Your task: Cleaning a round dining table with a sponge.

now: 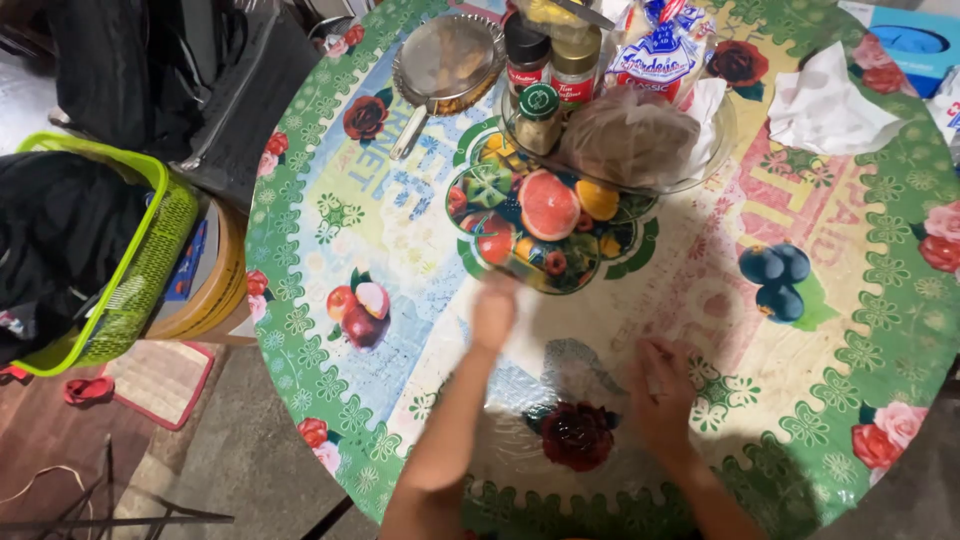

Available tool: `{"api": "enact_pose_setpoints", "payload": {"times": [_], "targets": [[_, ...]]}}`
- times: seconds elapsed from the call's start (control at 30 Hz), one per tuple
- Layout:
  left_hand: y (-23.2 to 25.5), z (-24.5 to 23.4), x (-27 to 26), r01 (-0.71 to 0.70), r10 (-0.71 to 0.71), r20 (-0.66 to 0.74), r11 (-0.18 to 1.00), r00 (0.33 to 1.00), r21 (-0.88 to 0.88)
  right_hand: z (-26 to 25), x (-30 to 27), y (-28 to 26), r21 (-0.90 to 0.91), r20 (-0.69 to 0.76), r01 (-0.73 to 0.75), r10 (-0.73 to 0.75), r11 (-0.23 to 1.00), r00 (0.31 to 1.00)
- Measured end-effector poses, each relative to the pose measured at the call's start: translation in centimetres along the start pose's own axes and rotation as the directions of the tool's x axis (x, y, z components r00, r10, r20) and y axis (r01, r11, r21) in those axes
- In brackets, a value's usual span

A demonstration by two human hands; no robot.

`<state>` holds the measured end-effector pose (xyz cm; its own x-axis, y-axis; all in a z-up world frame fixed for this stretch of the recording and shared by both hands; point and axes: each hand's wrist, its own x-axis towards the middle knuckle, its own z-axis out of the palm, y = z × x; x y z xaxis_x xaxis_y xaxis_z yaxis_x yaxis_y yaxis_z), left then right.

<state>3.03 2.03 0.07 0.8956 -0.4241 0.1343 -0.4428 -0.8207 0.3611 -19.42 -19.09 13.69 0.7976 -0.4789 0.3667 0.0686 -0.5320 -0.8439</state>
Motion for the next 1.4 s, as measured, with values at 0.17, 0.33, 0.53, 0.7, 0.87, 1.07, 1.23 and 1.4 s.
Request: {"api": "enact_pose_setpoints", "payload": {"times": [0.17,0.33,0.53,0.7,0.87,1.07,1.23,1.4], "targets": [[1.7,-2.0,1.0,-0.11,0.105,-0.311,0.994,0.944,0.003,0.0,-0.2,1.2,-0.059,-0.013,0.022,-0.023,0.998,1.0],[12.1,3.1,-2.9,-0.386,0.378,-0.085,0.916,0.922,-0.113,1.5,0.6,2.0,-0.031,-0.007,-0.011,0.011,0.999,1.0],[6.1,0.8,5.2,-0.379,0.385,-0.08,0.922,0.92,0.073,1.7,1.3,2.2,-0.085,-0.035,0.043,-0.046,0.995,0.998],[1.5,-7.9,7.5,-0.092,0.052,-0.471,0.994,0.881,-0.062,0.6,0.9,3.0,-0.035,-0.074,-0.029,0.026,0.999,0.997],[5.2,4.4,2.4,-0.14,0.103,-0.206,0.975,0.973,-0.174,0.9,0.1,4.8,0.146,-0.096,-0.159,0.174,0.977,0.98],[13.6,1.3,3.0,-0.512,0.503,-0.098,0.845,0.859,-0.151,1.4,2.1,3.5,-0.078,-0.078,-0.049,0.043,0.996,0.996],[4.2,-3.6,11.4,-0.427,0.42,-0.311,0.903,0.852,0.049,0.7,4.3,2.7,-0.043,-0.058,-0.013,0.01,0.999,0.998],[2.1,2.0,12.3,-0.144,0.164,-0.205,0.984,0.965,0.107,1.3,4.8,4.4,0.019,-0.068,-0.067,0.068,0.998,0.995]]}}
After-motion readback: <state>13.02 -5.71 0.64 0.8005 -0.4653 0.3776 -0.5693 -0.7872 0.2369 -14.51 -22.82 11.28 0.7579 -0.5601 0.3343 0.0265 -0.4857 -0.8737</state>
